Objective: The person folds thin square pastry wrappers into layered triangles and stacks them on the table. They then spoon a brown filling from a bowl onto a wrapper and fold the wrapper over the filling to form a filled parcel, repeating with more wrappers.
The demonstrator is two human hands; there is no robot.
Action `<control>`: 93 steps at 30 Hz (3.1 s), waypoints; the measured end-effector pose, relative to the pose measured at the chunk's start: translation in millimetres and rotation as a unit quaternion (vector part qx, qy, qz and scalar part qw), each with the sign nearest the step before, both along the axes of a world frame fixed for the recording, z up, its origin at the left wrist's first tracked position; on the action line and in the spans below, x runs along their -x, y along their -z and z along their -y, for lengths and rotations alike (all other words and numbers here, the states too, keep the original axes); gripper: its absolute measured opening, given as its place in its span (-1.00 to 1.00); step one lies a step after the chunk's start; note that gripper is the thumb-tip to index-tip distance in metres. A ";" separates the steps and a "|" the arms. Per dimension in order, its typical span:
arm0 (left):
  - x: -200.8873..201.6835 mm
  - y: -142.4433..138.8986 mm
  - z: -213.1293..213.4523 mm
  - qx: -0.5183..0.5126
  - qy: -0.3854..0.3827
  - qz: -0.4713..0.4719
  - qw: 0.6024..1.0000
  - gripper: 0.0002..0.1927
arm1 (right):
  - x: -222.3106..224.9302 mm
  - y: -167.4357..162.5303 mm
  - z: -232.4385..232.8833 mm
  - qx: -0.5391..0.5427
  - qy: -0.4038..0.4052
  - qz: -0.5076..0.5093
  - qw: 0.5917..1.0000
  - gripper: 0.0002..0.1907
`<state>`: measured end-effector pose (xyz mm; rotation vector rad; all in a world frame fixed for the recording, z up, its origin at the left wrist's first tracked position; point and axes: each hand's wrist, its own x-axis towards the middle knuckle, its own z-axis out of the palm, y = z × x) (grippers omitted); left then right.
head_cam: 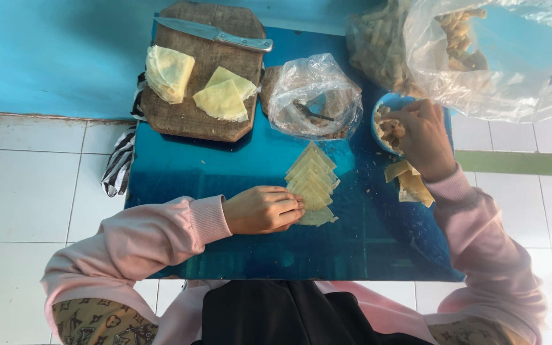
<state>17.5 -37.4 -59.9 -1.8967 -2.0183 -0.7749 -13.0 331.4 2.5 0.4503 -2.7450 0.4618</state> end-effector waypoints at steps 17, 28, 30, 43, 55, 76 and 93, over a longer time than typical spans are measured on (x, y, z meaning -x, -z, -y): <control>5.1 9.1 8.9 0.014 -0.013 -0.008 1.000 -0.73 | -40.5 14.0 107.7 -0.065 -0.156 0.034 0.985 -0.20; 9.0 15.5 13.1 0.012 -0.011 -0.008 1.000 -0.71 | -39.5 21.7 99.1 -0.176 -0.133 -0.057 0.974 -0.33; 9.3 15.3 13.8 0.013 -0.011 -0.009 1.000 -0.71 | -38.3 24.8 101.5 -0.173 -0.135 -0.053 0.974 -0.31; 8.7 15.2 15.9 0.009 -0.014 -0.014 1.000 -0.70 | -37.9 27.3 106.7 -0.296 -0.117 -0.138 0.938 -0.21; 8.3 16.0 17.3 0.008 -0.013 -0.013 1.000 -0.70 | -14.0 27.5 110.8 -0.222 -0.117 -0.059 0.966 -0.25; 0.5 12.1 25.3 -0.016 0.000 -0.051 0.999 -0.69 | -59.5 11.6 106.2 0.016 -0.178 0.070 0.981 -0.17; -16.6 14.0 23.4 -0.031 -0.011 -0.140 0.990 -0.74 | -123.2 30.2 115.1 -0.197 -0.133 -0.034 0.971 -0.22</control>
